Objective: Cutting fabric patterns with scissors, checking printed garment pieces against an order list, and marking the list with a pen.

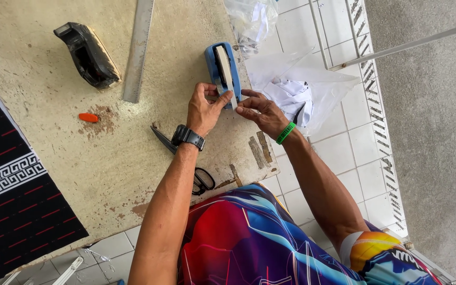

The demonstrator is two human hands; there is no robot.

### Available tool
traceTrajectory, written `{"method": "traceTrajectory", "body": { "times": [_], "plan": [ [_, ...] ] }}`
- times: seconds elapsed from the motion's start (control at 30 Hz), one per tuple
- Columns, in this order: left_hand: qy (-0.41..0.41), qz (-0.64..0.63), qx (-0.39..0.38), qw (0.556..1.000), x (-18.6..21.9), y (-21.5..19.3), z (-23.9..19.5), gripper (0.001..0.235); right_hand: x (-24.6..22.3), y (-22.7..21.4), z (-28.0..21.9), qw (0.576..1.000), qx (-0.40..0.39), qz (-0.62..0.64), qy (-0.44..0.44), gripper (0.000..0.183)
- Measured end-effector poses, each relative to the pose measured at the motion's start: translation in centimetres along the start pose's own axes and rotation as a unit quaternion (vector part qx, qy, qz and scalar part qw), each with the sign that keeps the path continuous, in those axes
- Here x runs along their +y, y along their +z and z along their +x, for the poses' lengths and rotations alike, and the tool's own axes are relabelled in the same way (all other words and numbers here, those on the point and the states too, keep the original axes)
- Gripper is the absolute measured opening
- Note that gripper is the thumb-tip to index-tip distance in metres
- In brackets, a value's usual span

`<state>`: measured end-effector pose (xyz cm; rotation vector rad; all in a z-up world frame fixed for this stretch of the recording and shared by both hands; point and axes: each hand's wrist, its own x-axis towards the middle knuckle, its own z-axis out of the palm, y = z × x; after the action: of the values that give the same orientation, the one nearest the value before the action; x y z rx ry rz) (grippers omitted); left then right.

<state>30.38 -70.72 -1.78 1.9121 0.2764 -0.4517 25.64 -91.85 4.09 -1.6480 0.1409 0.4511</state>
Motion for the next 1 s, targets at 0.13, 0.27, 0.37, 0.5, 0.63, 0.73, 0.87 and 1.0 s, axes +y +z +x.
{"method": "traceTrajectory", "body": {
  "times": [0.13,0.27,0.37,0.5,0.63,0.73,0.87,1.0],
  "plan": [
    [-0.004,0.009,0.002,1.000,-0.3,0.2,0.1,0.076,1.8,0.1,0.5,1.000,0.012,-0.012,-0.004,0.026],
    [0.025,0.038,0.003,0.999,-0.4,0.3,0.1,0.078,2.4,0.1,0.6,1.000,0.017,-0.011,-0.010,0.027],
    [0.044,0.072,0.008,0.996,-0.1,0.4,0.1,0.077,3.2,0.1,0.7,1.000,0.023,-0.012,-0.006,0.026],
    [0.067,0.111,0.026,0.991,0.2,0.5,0.1,0.071,5.3,0.4,1.3,0.992,0.061,-0.101,-0.037,0.023],
    [0.073,0.110,0.001,0.991,0.8,0.3,0.2,0.075,2.9,0.7,1.4,0.948,0.091,-0.288,-0.099,0.011],
    [0.052,0.103,0.000,0.993,2.6,-0.4,-1.2,0.078,2.8,0.8,1.0,0.897,0.063,-0.436,-0.025,0.020],
    [0.067,0.087,0.024,0.994,1.8,-1.2,-1.5,0.082,3.9,-2.0,-3.0,0.928,0.086,-0.345,-0.107,0.016],
    [0.143,-0.050,0.064,0.986,0.1,-5.2,-8.7,0.045,1.2,-1.9,-9.7,0.962,0.099,-0.252,-0.017,0.021]
  ]
}}
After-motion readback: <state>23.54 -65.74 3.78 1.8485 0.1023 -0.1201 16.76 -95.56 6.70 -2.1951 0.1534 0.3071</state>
